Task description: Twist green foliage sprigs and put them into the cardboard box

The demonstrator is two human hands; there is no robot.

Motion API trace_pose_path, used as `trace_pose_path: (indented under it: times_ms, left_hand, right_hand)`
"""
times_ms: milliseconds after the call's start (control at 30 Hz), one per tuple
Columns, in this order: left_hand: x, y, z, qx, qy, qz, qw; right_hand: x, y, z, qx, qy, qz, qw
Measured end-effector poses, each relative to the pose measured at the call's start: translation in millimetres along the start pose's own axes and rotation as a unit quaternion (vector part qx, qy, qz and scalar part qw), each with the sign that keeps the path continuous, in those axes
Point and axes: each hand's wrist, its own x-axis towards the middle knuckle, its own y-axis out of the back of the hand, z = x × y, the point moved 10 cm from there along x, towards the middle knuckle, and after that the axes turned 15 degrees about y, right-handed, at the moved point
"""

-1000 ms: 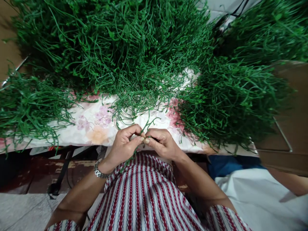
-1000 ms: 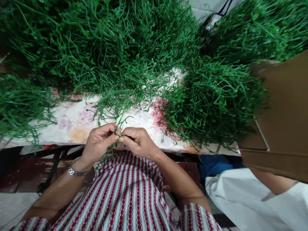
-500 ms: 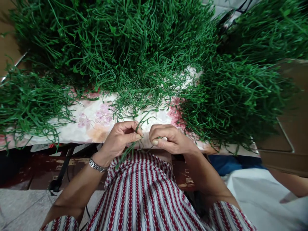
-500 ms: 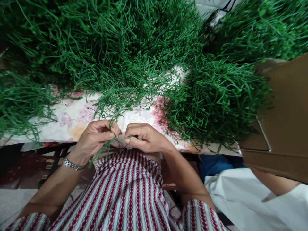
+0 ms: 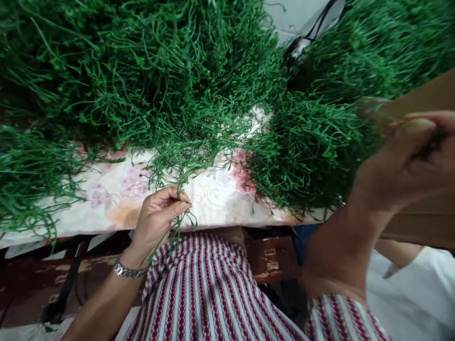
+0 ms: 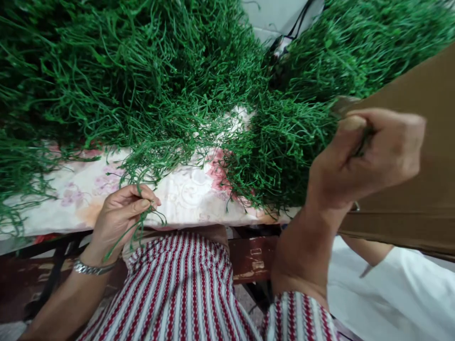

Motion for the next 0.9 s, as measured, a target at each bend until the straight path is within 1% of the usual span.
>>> trace_pose_path:
  times_ms: [33, 67, 100, 133, 167, 200, 233, 333, 400, 467, 500, 533, 567, 600, 633, 667, 700, 733, 767, 833, 900]
  left_hand:
    - [-0.3, -0.7, 0.2, 0.001, -0.001, 0.002, 1.0]
    - [-0.6, -1.2, 0.4, 0.002, -0.002, 0.004, 1.0]
    - [-0.9, -1.8, 0.4, 0.003, -0.002, 0.005, 1.0]
    - [-1.2, -2.3, 0.5, 0.003, -0.003, 0.004, 1.0]
    - [-1.5, -2.6, 0.6, 0.002, -0.002, 0.004, 1.0]
    - [-1.7, -2.8, 0.6, 0.002, -0.001, 0.004, 1.0]
    - [-2.0, -3.1, 0.7, 0.002, 0.001, 0.004, 1.0]
    - [-2.7, -5.4, 3.6, -0.007, -0.001, 0.005, 1.0]
    - [-2.9, -8.9, 9.1, -0.024, -0.019, 0.001, 1.0]
    - [-1.9, -13.6, 15.0, -0.046, -0.043, -0.006, 0.998]
    - [-0.8, -16.0, 17.4, -0.055, -0.053, -0.009, 0.997]
    - [0.5, -18.2, 19.4, -0.064, -0.063, -0.011, 0.996]
    - [1.7, -19.9, 21.1, -0.074, -0.073, -0.012, 0.995]
    - [2.7, -21.4, 22.6, -0.083, -0.083, -0.013, 0.993]
    - [3.4, -22.7, 23.5, -0.092, -0.089, -0.014, 0.992]
    - [3.9, -23.6, 23.7, -0.099, -0.093, -0.013, 0.991]
    - [4.3, -24.4, 23.1, -0.103, -0.091, -0.013, 0.99]
    - [4.5, -25.0, 21.9, -0.104, -0.087, -0.012, 0.991]
    - [4.6, -25.1, 20.4, -0.103, -0.081, -0.011, 0.991]
    - [4.3, -23.9, 17.5, -0.1, -0.071, -0.007, 0.992]
    - [3.7, -20.6, 15.7, -0.089, -0.068, 0.003, 0.994]
  right_hand:
    - [4.1, -16.2, 10.4, -0.041, 0.027, -0.083, 0.995]
    - [3.6, -33.0, 20.4, -0.059, 0.043, -0.163, 0.984]
    - [-1.0, -49.1, 28.3, -0.05, 0.051, -0.237, 0.969]
    - [-6.5, -60.5, 32.9, -0.025, 0.054, -0.287, 0.956]
    - [-11.0, -66.6, 35.1, 0.006, 0.052, -0.313, 0.948]
    - [-12.7, -67.0, 35.4, 0.037, 0.05, -0.312, 0.948]
    - [-11.4, -62.4, 34.5, 0.059, 0.05, -0.291, 0.954]
    - [-1.2, -31.9, 27.6, 0.064, 0.048, -0.179, 0.981]
    - [2.0, -12.6, 15.9, 0.072, 0.025, -0.115, 0.991]
    - [-0.9, -0.7, -8.3, 0.123, 0.002, -0.058, 0.991]
    - [-4.4, 1.2, -27.2, 0.177, 0.003, -0.033, 0.984]
    - [-10.6, -8.6, -52.7, 0.26, 0.013, -0.059, 0.964]
    - [-20.4, -25.3, -88.5, 0.369, 0.043, -0.127, 0.92]
    - [-34.8, -40.2, -125.9, 0.473, 0.064, -0.198, 0.856]
    - [-50.5, -51.3, -158.5, 0.54, 0.072, -0.257, 0.798]
    - [-62.7, -57.2, -184.1, 0.583, 0.077, -0.285, 0.757]
    - [-72.4, -62.3, -202.3, 0.606, 0.071, -0.299, 0.734]
    - [-79.4, -67.1, -214.0, 0.617, 0.058, -0.303, 0.724]
    - [-84.3, -71.1, -220.8, 0.62, 0.042, -0.302, 0.723]
    - [-89.6, -75.7, -226.4, 0.619, 0.019, -0.298, 0.726]
    - [-91.4, -75.8, -228.8, 0.624, 0.021, -0.301, 0.721]
